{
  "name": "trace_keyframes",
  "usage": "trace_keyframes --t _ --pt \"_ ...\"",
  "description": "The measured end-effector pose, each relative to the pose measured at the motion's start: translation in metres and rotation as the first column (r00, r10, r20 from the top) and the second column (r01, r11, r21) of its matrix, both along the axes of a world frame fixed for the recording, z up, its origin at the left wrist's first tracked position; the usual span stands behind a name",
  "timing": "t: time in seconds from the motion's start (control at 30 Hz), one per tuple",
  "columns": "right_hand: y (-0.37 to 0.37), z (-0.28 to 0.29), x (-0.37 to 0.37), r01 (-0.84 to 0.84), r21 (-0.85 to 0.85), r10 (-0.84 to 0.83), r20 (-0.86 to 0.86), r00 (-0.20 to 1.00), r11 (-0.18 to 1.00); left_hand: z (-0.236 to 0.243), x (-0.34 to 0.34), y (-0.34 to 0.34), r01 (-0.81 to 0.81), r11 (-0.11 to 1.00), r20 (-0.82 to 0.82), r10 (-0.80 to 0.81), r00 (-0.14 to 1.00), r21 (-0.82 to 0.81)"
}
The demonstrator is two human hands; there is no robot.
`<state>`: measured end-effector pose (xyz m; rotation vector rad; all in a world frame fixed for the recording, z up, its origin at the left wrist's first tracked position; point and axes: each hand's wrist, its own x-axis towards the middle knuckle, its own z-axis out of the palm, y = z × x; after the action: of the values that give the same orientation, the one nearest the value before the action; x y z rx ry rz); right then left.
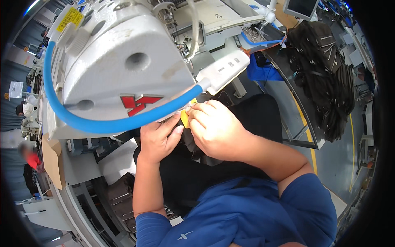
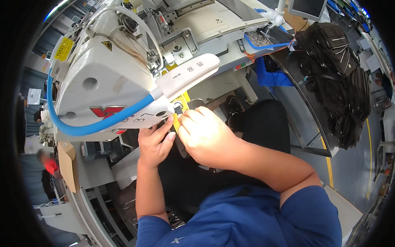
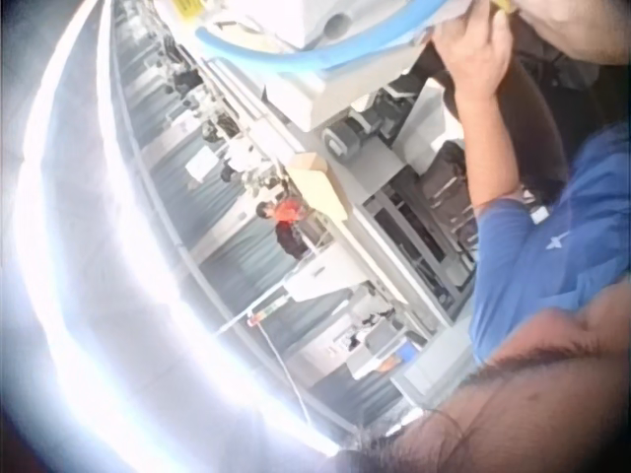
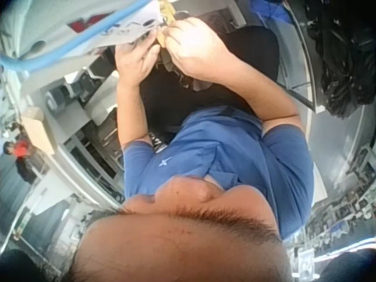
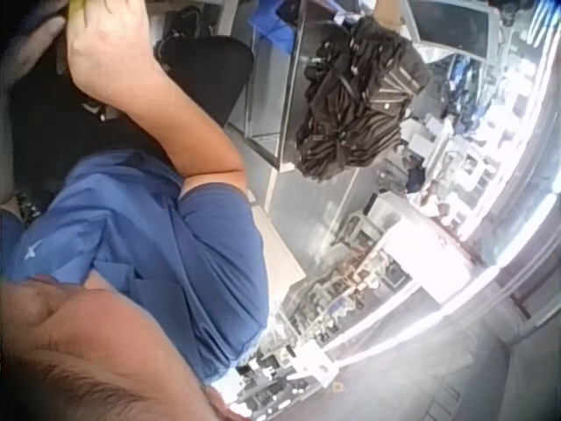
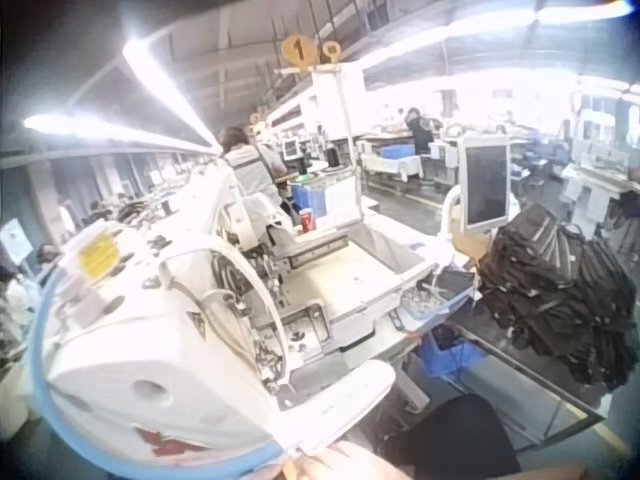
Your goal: Sewing components of a leather bag using an industrial sewing machine.
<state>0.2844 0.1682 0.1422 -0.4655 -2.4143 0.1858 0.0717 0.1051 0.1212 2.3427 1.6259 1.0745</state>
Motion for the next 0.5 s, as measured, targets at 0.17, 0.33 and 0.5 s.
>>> trace_keyframes --t 0.17,0.33,0.5 --pt "-0.001 0.001 0.001 -0.003 0.023 0.003 0.033 0.999 1.0 0.007 -0.003 0.009 0.083 0.988 -0.138 -0.066 0.988 0.127" --pt "0.0 0.004 -0.001 -0.006 -0.008 0.006 0.024 1.0 1.0 -0.001 -0.007 0.026 0.229 0.973 0.135 -0.225 0.965 -0.018" --pt "-0.001 0.002 0.0 0.044 0.026 -0.045 0.053 0.998 0.999 -0.038 -0.031 0.026 0.303 0.953 0.127 -0.302 0.945 0.014"
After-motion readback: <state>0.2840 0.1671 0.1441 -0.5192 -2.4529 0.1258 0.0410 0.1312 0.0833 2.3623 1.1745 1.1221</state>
